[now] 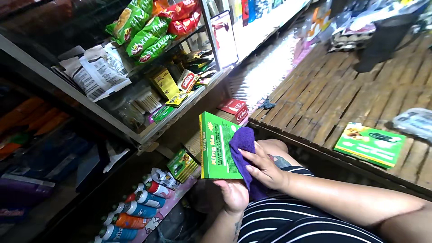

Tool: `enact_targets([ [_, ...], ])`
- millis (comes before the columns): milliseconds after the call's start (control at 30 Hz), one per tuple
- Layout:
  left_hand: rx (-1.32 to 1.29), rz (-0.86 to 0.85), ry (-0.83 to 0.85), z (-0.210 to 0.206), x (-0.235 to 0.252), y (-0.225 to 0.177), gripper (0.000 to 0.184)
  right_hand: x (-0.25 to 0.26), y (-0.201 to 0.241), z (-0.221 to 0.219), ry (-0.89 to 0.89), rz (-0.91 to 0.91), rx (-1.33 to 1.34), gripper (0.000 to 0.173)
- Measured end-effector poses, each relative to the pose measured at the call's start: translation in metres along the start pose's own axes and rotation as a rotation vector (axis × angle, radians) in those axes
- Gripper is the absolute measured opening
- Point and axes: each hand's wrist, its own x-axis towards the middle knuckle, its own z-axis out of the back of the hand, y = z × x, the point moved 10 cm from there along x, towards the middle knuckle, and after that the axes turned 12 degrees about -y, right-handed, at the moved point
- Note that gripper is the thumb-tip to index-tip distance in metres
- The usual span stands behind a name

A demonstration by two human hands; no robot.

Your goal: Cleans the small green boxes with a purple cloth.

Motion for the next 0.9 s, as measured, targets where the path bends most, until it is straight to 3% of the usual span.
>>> enact_targets([
  [300,0.024,-0.045,0.049,0.004,-0.004,0.003,0.058,-0.003,-0.018,0.004,-0.068,-0.25,0.069,0.062],
  [567,0.018,0.021,0.119,-0.005,-0.009,0.012,0.057,0.006,-0.037,0.008,-0.207,-0.599,0.36,0.083],
  [767,0.02,0.051,0.103,0.003,-0.012,0.023,0.059,0.001,-0.055,0.001,-0.31,-1.018,0.581,0.067],
  [900,0.085,-0.031,0.039,0.008,-0.01,0.016,0.063,-0.008,-0.044,-0.015,-0.245,-1.056,0.639,0.066],
])
